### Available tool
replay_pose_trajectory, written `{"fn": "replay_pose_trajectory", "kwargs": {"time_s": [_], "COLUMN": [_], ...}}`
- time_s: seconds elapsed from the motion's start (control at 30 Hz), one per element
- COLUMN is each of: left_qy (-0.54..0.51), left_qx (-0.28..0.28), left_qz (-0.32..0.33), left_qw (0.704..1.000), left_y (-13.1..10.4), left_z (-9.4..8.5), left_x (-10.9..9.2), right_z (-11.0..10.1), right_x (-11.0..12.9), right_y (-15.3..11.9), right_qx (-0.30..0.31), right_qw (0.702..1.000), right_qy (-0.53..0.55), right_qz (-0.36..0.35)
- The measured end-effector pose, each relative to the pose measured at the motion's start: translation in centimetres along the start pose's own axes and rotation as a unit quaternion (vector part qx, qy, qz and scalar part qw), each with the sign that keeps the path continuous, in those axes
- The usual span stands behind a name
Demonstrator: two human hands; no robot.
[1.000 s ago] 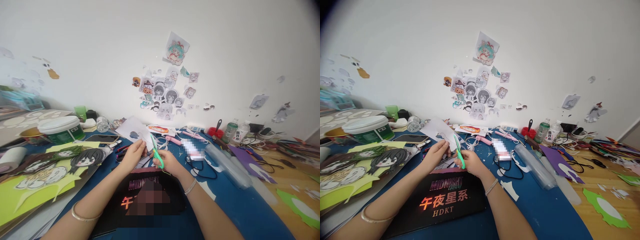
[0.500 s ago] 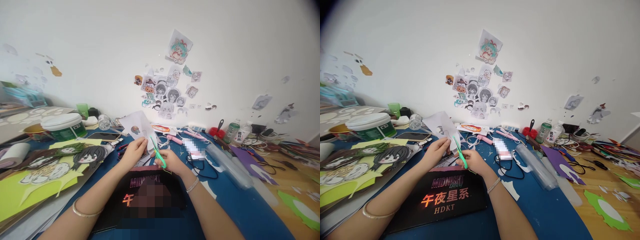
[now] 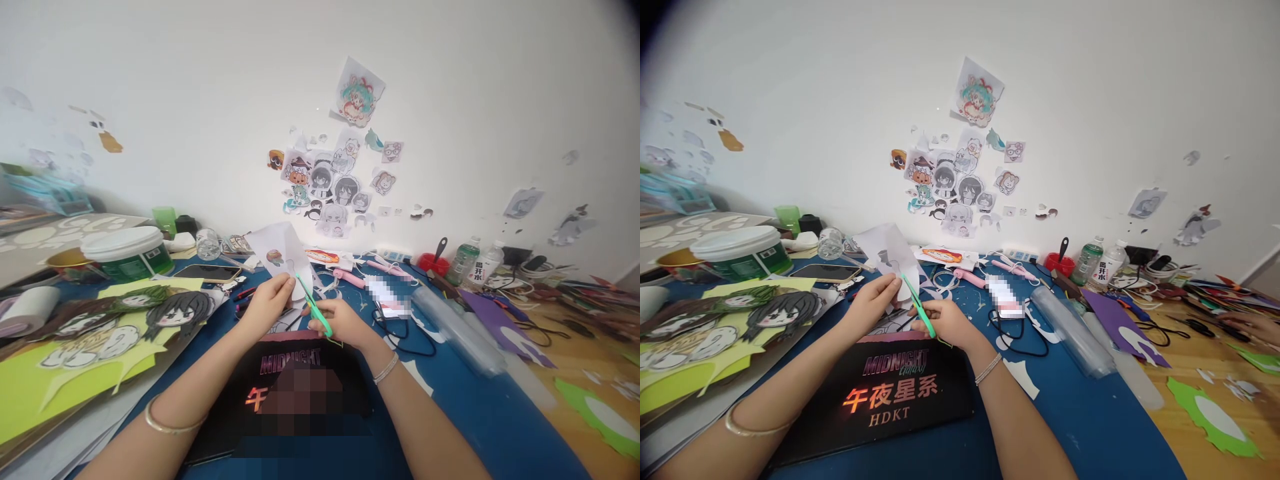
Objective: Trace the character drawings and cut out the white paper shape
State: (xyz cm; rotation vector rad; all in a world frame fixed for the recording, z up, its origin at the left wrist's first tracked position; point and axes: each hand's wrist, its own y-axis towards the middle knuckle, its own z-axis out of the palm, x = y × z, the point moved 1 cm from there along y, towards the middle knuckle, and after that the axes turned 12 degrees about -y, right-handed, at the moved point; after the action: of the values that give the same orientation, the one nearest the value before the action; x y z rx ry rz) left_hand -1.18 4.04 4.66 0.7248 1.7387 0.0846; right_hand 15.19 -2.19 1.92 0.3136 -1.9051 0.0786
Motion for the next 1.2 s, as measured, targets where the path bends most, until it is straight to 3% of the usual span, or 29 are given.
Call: {"fn": "replay_pose_trajectory", "kwargs": {"time_s": [0.77,1.03,1.2], "left_qy": [-0.02,-0.001,-0.005], "left_qx": [0.016,-0.032,-0.021], "left_qz": [-0.005,0.022,0.008], "left_qw": [1.0,0.999,1.0], "left_y": [0.08,-0.1,-0.07], "left_z": [0.11,-0.25,-0.1], "left_x": [0.36,-0.29,-0.22], "right_z": [0.23,0.17,0.23], "right_x": [0.34,0.13,0.11], "right_y": [0.0,0.04,0.11], "right_qx": [-0.01,-0.008,-0.011], "right_qw": [1.0,1.0,0.999], "right_qy": [0.018,0.013,0.019], "right_qz": [0.021,0.02,0.034]}}
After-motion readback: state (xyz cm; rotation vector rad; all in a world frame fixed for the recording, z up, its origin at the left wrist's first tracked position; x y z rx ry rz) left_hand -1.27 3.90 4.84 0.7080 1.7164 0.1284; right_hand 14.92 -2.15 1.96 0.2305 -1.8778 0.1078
